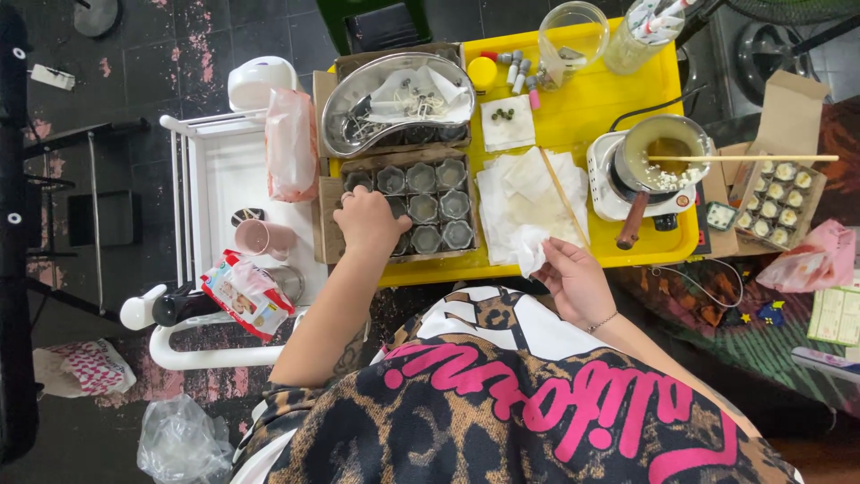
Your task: Cleaning glass jars and preparing melted wax for candle making.
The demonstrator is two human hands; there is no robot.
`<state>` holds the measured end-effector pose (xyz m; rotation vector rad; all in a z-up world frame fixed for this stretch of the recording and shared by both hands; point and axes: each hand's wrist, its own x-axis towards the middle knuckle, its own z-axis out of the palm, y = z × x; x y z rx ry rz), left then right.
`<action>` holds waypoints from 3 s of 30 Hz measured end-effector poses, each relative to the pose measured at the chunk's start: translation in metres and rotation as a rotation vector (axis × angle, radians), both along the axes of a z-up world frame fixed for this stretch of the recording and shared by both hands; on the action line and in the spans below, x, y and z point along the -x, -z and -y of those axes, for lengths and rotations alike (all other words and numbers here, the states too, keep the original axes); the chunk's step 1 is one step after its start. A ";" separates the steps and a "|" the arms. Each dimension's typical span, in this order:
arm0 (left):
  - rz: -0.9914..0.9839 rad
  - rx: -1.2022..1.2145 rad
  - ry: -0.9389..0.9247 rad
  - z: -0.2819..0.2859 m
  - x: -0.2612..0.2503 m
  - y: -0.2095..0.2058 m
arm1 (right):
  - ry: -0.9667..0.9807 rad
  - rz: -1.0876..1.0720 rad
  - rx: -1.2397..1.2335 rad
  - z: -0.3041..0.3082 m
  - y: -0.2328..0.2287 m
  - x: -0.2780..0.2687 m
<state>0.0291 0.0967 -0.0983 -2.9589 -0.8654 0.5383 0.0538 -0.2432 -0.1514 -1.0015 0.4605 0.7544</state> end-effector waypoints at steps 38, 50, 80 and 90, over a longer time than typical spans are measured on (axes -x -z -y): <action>0.382 2.193 -0.140 0.111 -0.042 -0.082 | -0.519 0.528 -0.052 0.091 -0.138 -0.025; 0.490 1.840 -0.336 0.238 -0.114 -0.016 | -0.788 0.821 0.570 0.158 -0.156 -0.098; 0.747 1.356 -0.331 0.296 -0.142 -0.038 | -0.870 1.095 0.834 0.141 -0.092 -0.159; 0.690 1.256 -0.237 0.287 -0.144 -0.034 | -0.842 0.974 0.772 0.147 -0.080 -0.173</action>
